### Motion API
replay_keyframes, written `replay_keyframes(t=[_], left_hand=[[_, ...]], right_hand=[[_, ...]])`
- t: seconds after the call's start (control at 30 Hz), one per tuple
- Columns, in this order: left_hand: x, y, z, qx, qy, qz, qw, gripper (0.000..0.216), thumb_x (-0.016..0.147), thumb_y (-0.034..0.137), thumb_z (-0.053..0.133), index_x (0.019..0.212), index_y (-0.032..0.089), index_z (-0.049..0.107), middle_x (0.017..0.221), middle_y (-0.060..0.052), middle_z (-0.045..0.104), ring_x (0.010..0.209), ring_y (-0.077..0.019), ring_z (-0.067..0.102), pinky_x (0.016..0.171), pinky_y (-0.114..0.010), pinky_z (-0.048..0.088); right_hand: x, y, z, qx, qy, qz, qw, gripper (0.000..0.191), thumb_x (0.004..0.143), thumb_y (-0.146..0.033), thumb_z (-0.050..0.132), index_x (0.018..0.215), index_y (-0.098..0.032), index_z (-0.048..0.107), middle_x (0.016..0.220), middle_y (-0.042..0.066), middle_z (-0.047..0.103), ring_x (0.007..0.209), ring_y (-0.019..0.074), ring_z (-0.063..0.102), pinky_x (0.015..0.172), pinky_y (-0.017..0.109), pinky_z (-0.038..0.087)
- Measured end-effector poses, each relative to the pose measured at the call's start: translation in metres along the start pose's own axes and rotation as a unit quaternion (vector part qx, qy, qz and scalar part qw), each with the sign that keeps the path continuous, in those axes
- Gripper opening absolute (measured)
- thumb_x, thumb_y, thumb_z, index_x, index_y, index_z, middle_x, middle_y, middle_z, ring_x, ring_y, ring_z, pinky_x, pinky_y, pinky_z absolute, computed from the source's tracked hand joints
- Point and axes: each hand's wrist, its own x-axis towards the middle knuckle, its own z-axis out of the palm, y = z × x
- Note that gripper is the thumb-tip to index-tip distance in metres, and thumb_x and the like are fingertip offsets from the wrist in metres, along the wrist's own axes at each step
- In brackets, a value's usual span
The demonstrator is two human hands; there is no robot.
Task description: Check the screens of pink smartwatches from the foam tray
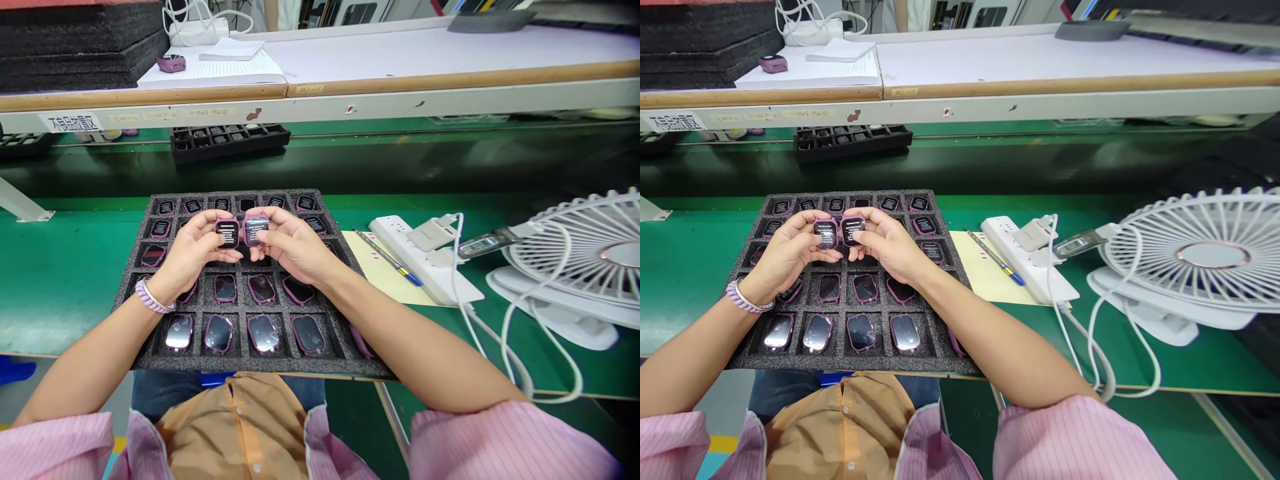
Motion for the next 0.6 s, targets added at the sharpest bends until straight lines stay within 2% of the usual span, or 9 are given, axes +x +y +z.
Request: replay_keyframes(t=[0.1,0.2,0.6], left_hand=[[0.0001,0.0001,-0.0008,0.004,-0.003,0.003,1.0,0.045,0.069,0.02,0.075,0.112,0.016,0.061,0.093,0.002,0.072,0.065,-0.0165,0.077,0.067,-0.025,0.069],[0.0006,-0.0011,-0.0018,0.006,-0.008,0.009,1.0,0.045,0.07,0.019,0.076,0.112,0.016,0.06,0.094,0.002,0.072,0.066,-0.0163,0.078,0.067,-0.024,0.069],[0.0017,-0.0059,-0.0032,0.013,-0.013,0.026,1.0,0.041,0.075,0.018,0.076,0.113,0.016,0.059,0.102,-0.001,0.072,0.067,-0.0156,0.078,0.067,-0.023,0.069]], right_hand=[[-0.0007,0.0005,0.0001,-0.002,-0.004,-0.007,1.0,0.046,0.084,-0.03,0.085,0.121,-0.019,0.06,0.1,0.001,0.072,0.067,0.0118,0.068,0.063,0.026,0.056],[-0.0016,-0.0006,0.0008,-0.001,-0.011,-0.011,1.0,0.047,0.082,-0.025,0.083,0.123,-0.019,0.059,0.101,0.001,0.072,0.068,0.0108,0.068,0.065,0.025,0.056],[-0.0019,-0.0037,0.0028,-0.013,-0.017,-0.012,1.0,0.049,0.078,-0.017,0.076,0.123,-0.019,0.057,0.095,-0.002,0.068,0.069,0.0114,0.067,0.066,0.025,0.055]])
